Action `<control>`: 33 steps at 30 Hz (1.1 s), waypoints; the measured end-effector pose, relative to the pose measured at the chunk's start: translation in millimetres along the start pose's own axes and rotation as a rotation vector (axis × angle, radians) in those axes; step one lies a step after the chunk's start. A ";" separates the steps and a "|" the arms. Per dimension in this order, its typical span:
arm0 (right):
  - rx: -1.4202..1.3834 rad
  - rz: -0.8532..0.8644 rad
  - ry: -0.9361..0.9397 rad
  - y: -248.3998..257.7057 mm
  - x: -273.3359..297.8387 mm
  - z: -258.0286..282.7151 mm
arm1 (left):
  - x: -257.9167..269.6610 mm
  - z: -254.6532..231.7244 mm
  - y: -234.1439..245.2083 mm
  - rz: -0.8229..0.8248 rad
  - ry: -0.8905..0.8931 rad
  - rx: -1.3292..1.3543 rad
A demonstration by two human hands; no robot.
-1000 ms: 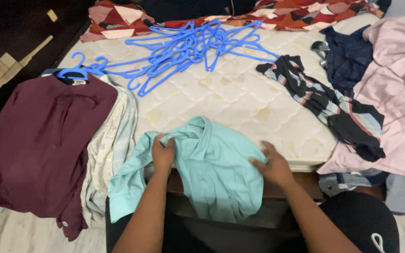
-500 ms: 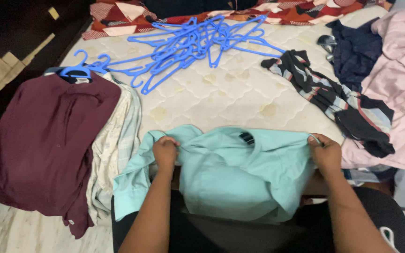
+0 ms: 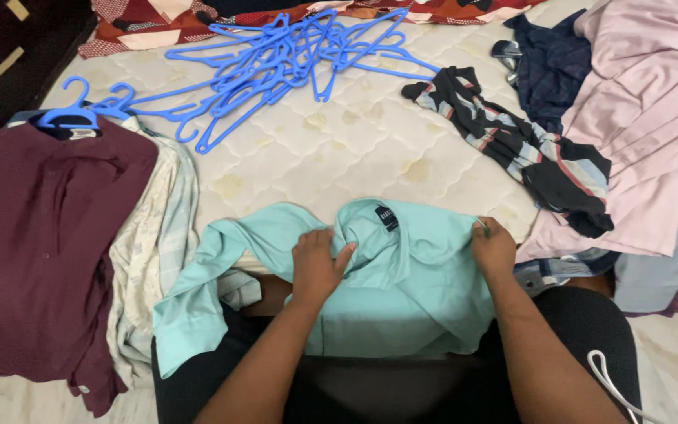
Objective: The person sits on the floor and buttons a maroon long-sleeve shirt, then places it aside. They then unfold a light blue long-sleeve shirt, button it, and place a blue hanger on it.
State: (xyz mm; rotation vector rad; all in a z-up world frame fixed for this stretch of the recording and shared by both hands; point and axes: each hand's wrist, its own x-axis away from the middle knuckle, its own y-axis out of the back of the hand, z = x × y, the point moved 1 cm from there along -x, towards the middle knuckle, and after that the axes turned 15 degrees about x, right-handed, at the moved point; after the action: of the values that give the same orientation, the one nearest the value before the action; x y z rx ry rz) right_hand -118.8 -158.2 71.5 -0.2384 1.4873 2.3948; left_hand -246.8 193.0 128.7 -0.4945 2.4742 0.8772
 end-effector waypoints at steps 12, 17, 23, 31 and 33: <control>-0.067 0.068 -0.037 8.6 5.4 13.8 | -13.7 1.7 19.2 -0.146 0.207 -0.055; -0.099 0.059 -0.011 7.1 12.9 20.2 | -16.5 -5.0 34.4 -0.177 0.124 0.127; -0.068 -0.007 0.053 6.6 15.0 23.3 | -2.9 32.5 12.2 0.398 0.025 0.152; -0.016 -0.075 0.093 14.1 18.9 22.4 | -7.9 34.3 34.4 0.459 0.173 -0.122; 0.045 -0.121 0.121 15.5 16.2 22.7 | -8.9 29.4 32.7 0.474 0.152 -0.210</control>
State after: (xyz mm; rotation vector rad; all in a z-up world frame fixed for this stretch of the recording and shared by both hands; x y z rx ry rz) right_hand -138.9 -141.4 89.8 -0.4568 1.5301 2.2849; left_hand -245.9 237.8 129.3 -0.0328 2.7019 1.3352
